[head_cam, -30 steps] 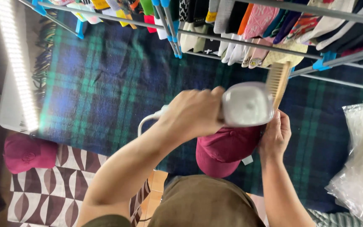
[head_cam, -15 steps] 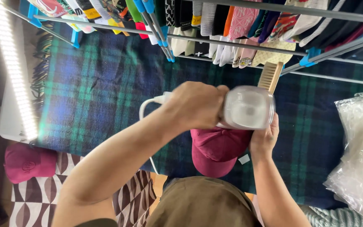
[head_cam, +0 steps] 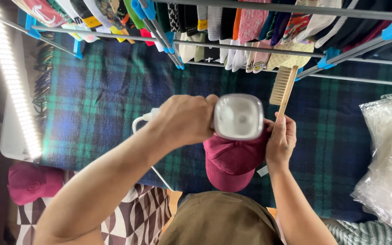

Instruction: Using a handheld steamer and a brush to clean and reshape a maroon baseball cap.

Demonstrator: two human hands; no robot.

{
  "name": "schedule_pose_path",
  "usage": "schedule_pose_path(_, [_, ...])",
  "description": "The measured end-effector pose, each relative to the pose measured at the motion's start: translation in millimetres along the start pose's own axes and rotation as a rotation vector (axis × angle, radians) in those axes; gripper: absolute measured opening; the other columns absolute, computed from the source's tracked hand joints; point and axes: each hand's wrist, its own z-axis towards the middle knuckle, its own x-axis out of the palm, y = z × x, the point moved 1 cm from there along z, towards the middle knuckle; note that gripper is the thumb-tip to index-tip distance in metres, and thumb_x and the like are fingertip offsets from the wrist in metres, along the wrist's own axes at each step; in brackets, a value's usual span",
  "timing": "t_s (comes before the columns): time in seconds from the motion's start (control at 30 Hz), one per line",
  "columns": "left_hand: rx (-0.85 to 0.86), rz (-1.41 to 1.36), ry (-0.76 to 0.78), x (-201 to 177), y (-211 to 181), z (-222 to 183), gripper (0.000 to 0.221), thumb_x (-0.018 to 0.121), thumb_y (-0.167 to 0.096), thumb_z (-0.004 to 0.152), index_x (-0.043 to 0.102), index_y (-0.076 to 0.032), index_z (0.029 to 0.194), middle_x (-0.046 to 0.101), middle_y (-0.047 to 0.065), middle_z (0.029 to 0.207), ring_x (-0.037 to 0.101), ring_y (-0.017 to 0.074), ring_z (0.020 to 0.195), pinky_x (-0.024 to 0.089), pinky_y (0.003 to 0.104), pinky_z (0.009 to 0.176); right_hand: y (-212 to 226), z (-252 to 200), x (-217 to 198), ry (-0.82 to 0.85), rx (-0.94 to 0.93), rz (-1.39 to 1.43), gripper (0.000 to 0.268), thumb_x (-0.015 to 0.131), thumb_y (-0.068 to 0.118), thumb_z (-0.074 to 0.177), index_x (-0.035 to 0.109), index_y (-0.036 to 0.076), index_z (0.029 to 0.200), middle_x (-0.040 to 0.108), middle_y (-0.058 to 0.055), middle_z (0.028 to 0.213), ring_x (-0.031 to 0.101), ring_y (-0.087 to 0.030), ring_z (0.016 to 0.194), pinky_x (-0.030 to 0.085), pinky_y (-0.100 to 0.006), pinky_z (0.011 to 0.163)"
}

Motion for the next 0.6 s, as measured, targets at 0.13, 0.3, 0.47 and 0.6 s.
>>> schedule_pose_path(0.13, [0.113,-0.088,-0.048,9.0,-31.6,23.3,0.042,0.065,-0.023,0.081,0.061,-0.001,0.117,0.075,0.018,0.084,0.075,0.0433,0.081,0.061,0.055,0.068,10.8,-4.4,0.2,-0.013,0.028,-0.145,0.036,0.049,0.041,0.115,0.065,0.009,0.12,0.057,-0.004,0.075,0.07,-0.018,0.086,0.058,-0.031,0.076])
schedule_pose_path(0.3, [0.167,-0.151,-0.121,20.8,-24.4,67.3,0.04,0.064,-0.023,0.079,0.063,0.001,0.111,0.074,0.016,0.077,0.075,0.0422,0.074,0.06,0.055,0.064,22.1,-10.3,4.3,0.055,-0.05,-0.21,0.037,0.043,0.031,0.119,0.061,-0.001,0.117,0.052,0.0,0.079,0.066,-0.021,0.098,0.054,-0.036,0.09])
schedule_pose_path(0.47, [-0.105,-0.476,0.089,-10.0,33.1,29.5,0.059,0.053,-0.016,0.078,0.059,0.015,0.128,0.073,0.028,0.081,0.075,0.0381,0.068,0.06,0.044,0.08,0.8,1.0,2.2,0.057,-0.044,0.028,0.032,0.047,0.035,0.118,0.061,0.006,0.118,0.055,-0.003,0.074,0.074,-0.024,0.097,0.054,-0.03,0.086])
schedule_pose_path(0.6, [-0.469,-0.792,0.041,78.5,113.3,17.7,0.056,0.071,-0.026,0.066,0.071,-0.003,0.117,0.065,0.007,0.06,0.069,0.022,0.049,0.058,0.035,0.057,14.6,-6.1,6.8,0.072,-0.08,-0.006,0.034,0.048,0.033,0.118,0.06,0.002,0.122,0.055,-0.006,0.075,0.074,-0.027,0.098,0.057,-0.038,0.093])
